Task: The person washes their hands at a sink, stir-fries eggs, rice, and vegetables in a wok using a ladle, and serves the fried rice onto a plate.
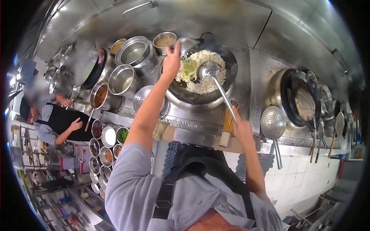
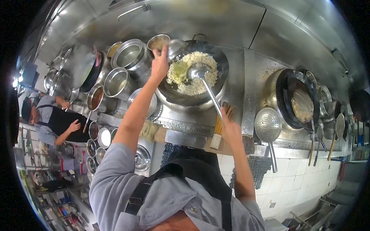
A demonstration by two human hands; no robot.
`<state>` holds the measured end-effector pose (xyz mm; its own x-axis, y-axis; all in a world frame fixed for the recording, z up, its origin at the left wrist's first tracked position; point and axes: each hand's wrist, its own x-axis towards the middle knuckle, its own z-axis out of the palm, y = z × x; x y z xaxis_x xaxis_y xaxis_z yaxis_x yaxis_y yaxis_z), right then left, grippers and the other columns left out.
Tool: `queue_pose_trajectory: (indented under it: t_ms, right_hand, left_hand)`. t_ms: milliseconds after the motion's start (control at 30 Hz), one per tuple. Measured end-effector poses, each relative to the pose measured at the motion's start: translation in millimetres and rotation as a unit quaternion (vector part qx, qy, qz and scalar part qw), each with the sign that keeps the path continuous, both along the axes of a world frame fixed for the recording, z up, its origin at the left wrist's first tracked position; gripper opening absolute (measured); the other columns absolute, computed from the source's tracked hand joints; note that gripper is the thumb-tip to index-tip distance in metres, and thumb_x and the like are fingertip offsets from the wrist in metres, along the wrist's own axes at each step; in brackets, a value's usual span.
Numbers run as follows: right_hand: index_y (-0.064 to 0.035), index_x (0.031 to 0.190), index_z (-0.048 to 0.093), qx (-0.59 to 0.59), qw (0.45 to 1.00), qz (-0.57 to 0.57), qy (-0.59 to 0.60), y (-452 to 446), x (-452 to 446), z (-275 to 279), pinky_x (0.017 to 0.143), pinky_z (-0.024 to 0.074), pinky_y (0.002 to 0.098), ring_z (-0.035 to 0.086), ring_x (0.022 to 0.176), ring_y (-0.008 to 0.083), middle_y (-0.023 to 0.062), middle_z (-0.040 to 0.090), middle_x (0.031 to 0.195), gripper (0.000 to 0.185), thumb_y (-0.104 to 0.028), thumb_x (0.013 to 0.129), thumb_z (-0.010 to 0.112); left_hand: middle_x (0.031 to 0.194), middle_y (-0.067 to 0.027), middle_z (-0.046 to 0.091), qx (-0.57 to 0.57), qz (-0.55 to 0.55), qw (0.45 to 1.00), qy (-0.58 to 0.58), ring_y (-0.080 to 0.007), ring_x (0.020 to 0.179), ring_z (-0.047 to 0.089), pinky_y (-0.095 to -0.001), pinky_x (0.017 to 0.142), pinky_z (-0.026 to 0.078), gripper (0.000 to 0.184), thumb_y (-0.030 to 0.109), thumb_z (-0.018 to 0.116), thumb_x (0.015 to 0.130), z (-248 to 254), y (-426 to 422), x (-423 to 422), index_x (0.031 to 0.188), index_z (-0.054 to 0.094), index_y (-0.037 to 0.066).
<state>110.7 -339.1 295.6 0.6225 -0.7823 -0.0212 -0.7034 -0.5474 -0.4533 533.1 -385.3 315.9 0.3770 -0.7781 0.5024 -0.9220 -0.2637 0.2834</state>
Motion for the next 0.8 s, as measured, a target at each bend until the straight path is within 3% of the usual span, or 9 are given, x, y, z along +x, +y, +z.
queue_pose_trajectory:
  t_ms: [133,300,367,400,533,600,700,733,800]
  right_hand:
    - [-0.0298,0.154,0.032,-0.018,1.0,0.024,0.004,-26,-2,-11,0.071,0.0483,0.0554,0.063,0.076,0.0466,0.0277,0.064,0.081,0.079,-0.005,0.084,0.059]
    - [-0.0298,0.153,0.033,-0.033,0.997,0.07,0.031,-54,9,-11,0.076,0.051,0.0545,0.065,0.079,0.0446,0.0257,0.067,0.084,0.077,-0.007,0.084,0.058]
    - [-0.0254,0.149,0.04,-0.029,0.995,0.084,0.04,-69,16,-13,0.083,0.0508,0.0515,0.064,0.092,0.0429,0.023,0.066,0.097,0.069,-0.015,0.085,0.063]
    - [-0.0239,0.147,0.044,-0.046,0.993,0.093,0.048,-74,21,-14,0.085,0.0505,0.0503,0.063,0.097,0.0423,0.0223,0.065,0.102,0.065,-0.018,0.085,0.065]
    - [-0.0046,0.132,0.057,-0.146,0.979,0.119,-0.076,-40,27,29,0.095,0.0447,0.0472,0.055,0.111,0.0409,0.0226,0.057,0.115,0.047,-0.014,0.087,0.068]
    - [-0.0008,0.132,0.055,-0.2,0.955,0.155,-0.155,1,28,37,0.092,0.0454,0.0453,0.056,0.107,0.04,0.0212,0.057,0.116,0.041,-0.016,0.095,0.06]
    - [0.0065,0.124,0.06,-0.02,0.953,0.238,-0.185,48,36,-29,0.088,0.0507,0.0415,0.065,0.1,0.0359,0.0246,0.067,0.109,0.037,-0.016,0.095,0.059]
    - [0.0055,0.126,0.06,0.04,0.955,0.29,-0.051,90,44,-23,0.093,0.048,0.0408,0.062,0.111,0.0367,0.0279,0.063,0.121,0.039,-0.016,0.094,0.056]
    - [-0.0025,0.124,0.064,0.136,0.804,0.511,0.272,169,69,-104,0.088,0.0503,0.0405,0.067,0.098,0.038,0.0264,0.069,0.1,0.042,-0.024,0.088,0.063]
  left_hand:
    - [0.123,-0.027,0.044,0.088,-0.045,0.995,-0.033,-0.0458,0.084,0.067,-0.0532,0.074,0.055,0.068,-0.005,0.049,0.085,-4,16,-24,0.145,0.036,0.025]
    - [0.122,-0.0278,0.043,-0.114,0.131,0.976,0.129,-0.0506,0.085,0.064,-0.0551,0.075,0.056,0.07,-0.007,0.05,0.082,19,68,-23,0.144,0.035,0.021]
    - [0.121,-0.0262,0.047,-0.182,0.117,0.899,0.382,-0.044,0.084,0.066,-0.0482,0.059,0.062,0.071,-0.007,0.049,0.079,23,112,-20,0.145,0.033,0.016]
    - [0.119,-0.0232,0.053,-0.224,0.128,0.896,0.361,-0.0375,0.083,0.068,-0.04,0.048,0.062,0.068,-0.006,0.047,0.078,5,133,-9,0.142,0.033,0.011]
    - [0.101,-0.0152,0.065,-0.29,0.084,0.671,0.677,-0.0251,0.082,0.069,-0.0343,0.046,0.057,0.055,0.002,0.059,0.078,-17,291,-55,0.132,0.047,0.002]
    - [0.092,-0.0098,0.066,-0.212,0.101,0.659,0.714,-0.0191,0.066,0.067,-0.0294,0.046,0.054,0.053,0.001,0.059,0.078,-24,395,-97,0.131,0.052,0.002]
    - [0.099,-0.0105,0.067,-0.253,0.146,0.65,0.701,-0.0158,0.067,0.067,-0.0295,0.046,0.057,0.059,0.004,0.054,0.081,-62,559,-180,0.139,0.047,0.005]
    - [0.096,-0.0106,0.067,-0.265,0.209,0.639,0.691,-0.0168,0.064,0.068,-0.0299,0.045,0.057,0.06,0.005,0.056,0.079,-88,624,-209,0.139,0.049,0.008]
    - [0.094,-0.0117,0.068,-0.349,0.369,0.563,0.652,-0.0198,0.064,0.069,-0.0321,0.047,0.059,0.057,0.006,0.059,0.078,-146,776,-319,0.134,0.053,0.01]
